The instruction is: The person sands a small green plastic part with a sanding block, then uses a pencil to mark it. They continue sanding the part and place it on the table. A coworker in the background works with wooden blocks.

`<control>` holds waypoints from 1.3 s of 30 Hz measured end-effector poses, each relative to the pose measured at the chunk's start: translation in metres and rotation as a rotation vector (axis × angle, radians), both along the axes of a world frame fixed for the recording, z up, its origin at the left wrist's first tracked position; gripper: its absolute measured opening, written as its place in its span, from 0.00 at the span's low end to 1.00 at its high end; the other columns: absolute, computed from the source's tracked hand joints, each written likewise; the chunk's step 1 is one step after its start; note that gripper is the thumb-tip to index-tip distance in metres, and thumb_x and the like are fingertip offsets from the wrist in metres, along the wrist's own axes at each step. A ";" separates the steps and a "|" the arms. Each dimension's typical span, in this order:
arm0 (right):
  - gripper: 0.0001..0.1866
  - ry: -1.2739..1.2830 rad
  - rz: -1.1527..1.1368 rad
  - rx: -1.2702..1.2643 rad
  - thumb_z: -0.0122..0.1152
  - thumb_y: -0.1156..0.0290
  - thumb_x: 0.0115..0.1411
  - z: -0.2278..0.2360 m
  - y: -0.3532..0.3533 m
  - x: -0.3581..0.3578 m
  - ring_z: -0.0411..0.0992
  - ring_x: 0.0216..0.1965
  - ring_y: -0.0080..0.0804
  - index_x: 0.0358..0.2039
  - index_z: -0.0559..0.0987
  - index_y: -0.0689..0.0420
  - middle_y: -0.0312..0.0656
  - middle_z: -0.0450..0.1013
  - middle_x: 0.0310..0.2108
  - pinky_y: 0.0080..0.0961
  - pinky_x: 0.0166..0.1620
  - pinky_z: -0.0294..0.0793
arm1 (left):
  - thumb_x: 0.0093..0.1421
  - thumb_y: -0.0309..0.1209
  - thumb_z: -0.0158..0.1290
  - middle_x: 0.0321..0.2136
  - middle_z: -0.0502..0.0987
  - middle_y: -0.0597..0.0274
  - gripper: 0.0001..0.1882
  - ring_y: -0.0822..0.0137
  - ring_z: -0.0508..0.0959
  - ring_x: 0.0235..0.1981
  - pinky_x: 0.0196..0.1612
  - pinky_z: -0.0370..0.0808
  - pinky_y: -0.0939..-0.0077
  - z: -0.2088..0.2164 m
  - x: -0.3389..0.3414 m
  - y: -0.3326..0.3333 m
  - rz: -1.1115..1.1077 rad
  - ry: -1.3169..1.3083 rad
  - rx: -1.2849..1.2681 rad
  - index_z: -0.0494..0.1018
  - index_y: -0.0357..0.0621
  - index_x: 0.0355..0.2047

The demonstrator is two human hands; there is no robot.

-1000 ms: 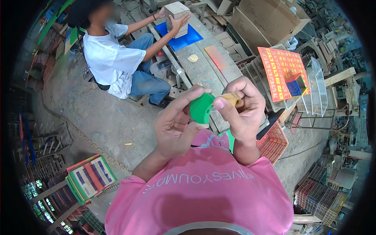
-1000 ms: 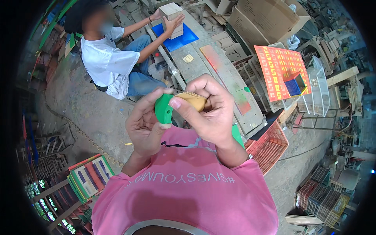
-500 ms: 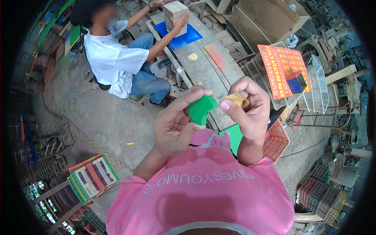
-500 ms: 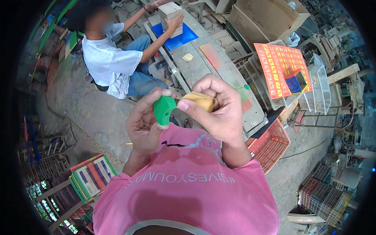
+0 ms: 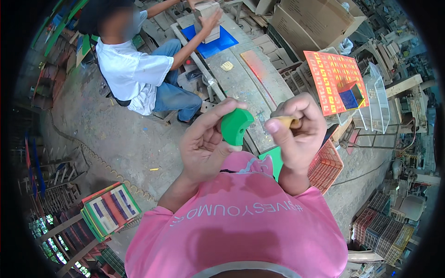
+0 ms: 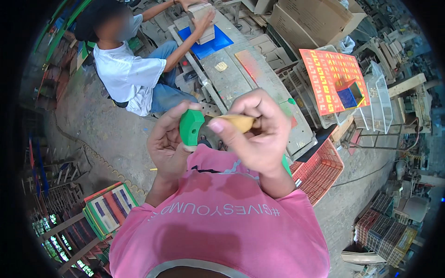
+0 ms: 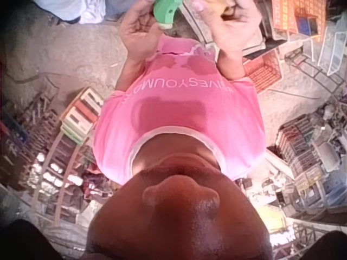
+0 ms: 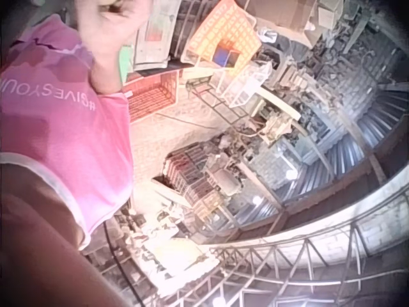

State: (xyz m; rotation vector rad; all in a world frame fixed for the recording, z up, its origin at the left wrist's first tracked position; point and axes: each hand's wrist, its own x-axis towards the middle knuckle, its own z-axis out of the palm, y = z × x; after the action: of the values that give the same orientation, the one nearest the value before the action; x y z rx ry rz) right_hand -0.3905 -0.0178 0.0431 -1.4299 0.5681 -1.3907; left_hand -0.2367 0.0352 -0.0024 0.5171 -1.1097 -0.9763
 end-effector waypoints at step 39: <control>0.12 0.129 -0.147 -0.058 0.66 0.81 0.50 -0.016 -0.015 0.022 0.65 0.23 0.10 0.29 0.69 0.61 0.32 0.70 0.22 0.09 0.24 0.60 | 0.55 0.20 0.56 0.53 0.67 0.47 0.28 0.64 0.69 0.54 0.57 0.64 0.71 0.003 0.008 -0.030 -0.063 -0.050 0.075 0.61 0.30 0.56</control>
State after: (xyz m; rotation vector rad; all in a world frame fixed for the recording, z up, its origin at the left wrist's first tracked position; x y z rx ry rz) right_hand -0.3683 -0.0324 0.0267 -1.5588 0.7338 -1.4462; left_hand -0.2287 0.0052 0.0005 0.5727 -1.1435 -1.0682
